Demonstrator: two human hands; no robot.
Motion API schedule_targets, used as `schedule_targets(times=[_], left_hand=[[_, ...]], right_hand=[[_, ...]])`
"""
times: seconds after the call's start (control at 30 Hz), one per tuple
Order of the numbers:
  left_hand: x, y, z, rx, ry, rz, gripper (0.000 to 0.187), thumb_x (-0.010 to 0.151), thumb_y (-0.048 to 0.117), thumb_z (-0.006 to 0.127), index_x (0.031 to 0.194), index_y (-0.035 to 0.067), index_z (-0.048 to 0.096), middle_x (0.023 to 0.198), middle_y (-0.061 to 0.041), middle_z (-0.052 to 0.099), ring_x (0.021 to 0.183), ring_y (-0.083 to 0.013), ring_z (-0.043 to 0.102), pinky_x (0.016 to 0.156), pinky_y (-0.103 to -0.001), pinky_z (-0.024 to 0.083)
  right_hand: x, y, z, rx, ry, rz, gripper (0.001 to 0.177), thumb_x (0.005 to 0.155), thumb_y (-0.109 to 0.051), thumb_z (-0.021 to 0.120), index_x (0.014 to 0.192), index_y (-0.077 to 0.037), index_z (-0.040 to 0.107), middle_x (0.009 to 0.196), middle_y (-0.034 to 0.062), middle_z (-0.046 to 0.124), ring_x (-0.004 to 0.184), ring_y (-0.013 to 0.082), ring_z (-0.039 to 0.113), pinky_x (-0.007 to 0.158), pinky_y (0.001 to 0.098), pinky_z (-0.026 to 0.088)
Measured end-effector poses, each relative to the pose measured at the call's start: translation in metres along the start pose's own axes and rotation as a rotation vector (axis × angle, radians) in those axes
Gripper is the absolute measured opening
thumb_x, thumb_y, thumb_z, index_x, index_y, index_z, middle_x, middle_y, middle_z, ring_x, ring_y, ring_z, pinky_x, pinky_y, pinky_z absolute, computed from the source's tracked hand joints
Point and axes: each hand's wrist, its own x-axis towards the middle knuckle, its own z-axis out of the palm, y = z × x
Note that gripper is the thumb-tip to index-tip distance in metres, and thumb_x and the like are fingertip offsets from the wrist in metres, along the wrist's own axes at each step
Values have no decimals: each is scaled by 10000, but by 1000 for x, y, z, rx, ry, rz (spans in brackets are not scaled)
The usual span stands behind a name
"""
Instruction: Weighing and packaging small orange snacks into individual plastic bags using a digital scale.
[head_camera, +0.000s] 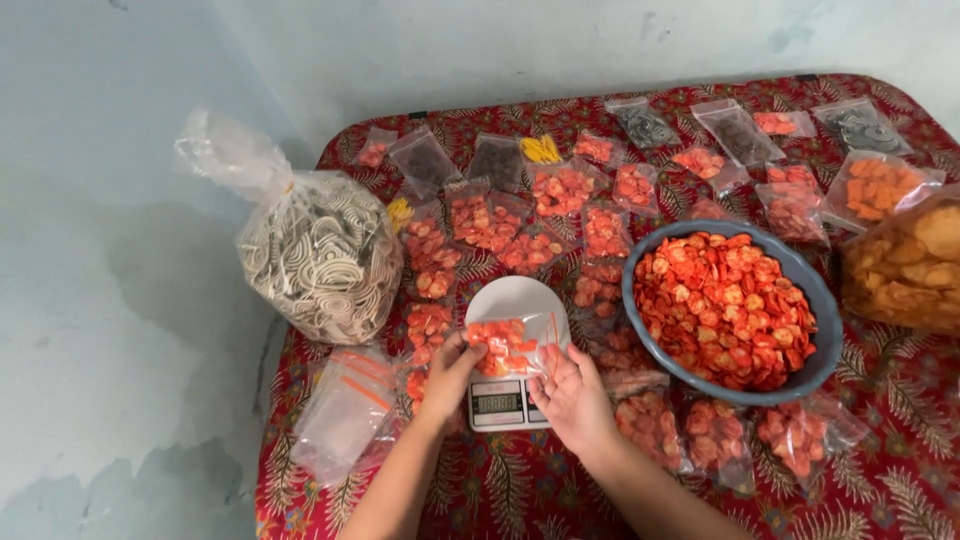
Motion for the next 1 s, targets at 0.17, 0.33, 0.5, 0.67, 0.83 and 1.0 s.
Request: schedule_targets(times=[0.17,0.33,0.5,0.67,0.83,1.0], left_hand=[[0,-3,5,18,137,172,132,918,137,702,1023,58,692,873,-56,625,904,-189,558,826,-326,452],[31,-42,-14,33,146,242,202,948,204,721,1083,66,663,876,-38,621,906,-167,578,825,-318,469],[40,-57,-18,-14,106,309,391,892,158,796,1195,29,586,893,-46,621,849,-145,616,764,-273,498],[46,-58,-21,54,130,343,345,912,200,800,1151,48,603,852,-37,655,813,-116,625,755,-256,491],[21,-20,-21,528,204,492,374,983,326,692,1296,121,673,1178,-201,707,1197,-386,628,1019,-487,490],[20,-22,-21,885,210,624,482,976,357,683,1426,227,568,1433,-183,570,1359,-484,472,1125,-648,331]], right_hand=[[9,4,-9,-124,-109,-66,369,953,-464,614,1202,-201,687,1168,-54,657,1055,132,542,1019,320,476],[7,-1,-5,-241,-165,-192,418,983,-413,566,1304,-162,662,1212,-50,638,1064,126,535,1013,304,475],[15,-4,-8,-386,-183,-337,351,1010,-258,539,1293,-81,647,1304,7,635,1018,165,551,1007,346,506],[31,0,-7,-480,-97,-543,310,965,-245,682,1200,-47,724,1199,71,692,967,199,651,964,368,561],[91,-16,-35,-1241,76,-1261,385,932,-337,741,1289,-193,728,1396,112,607,1308,307,539,1169,385,379],[93,-17,-36,-1135,117,-1071,360,897,-306,749,1184,-89,748,1383,131,624,1315,329,551,1153,413,418]])
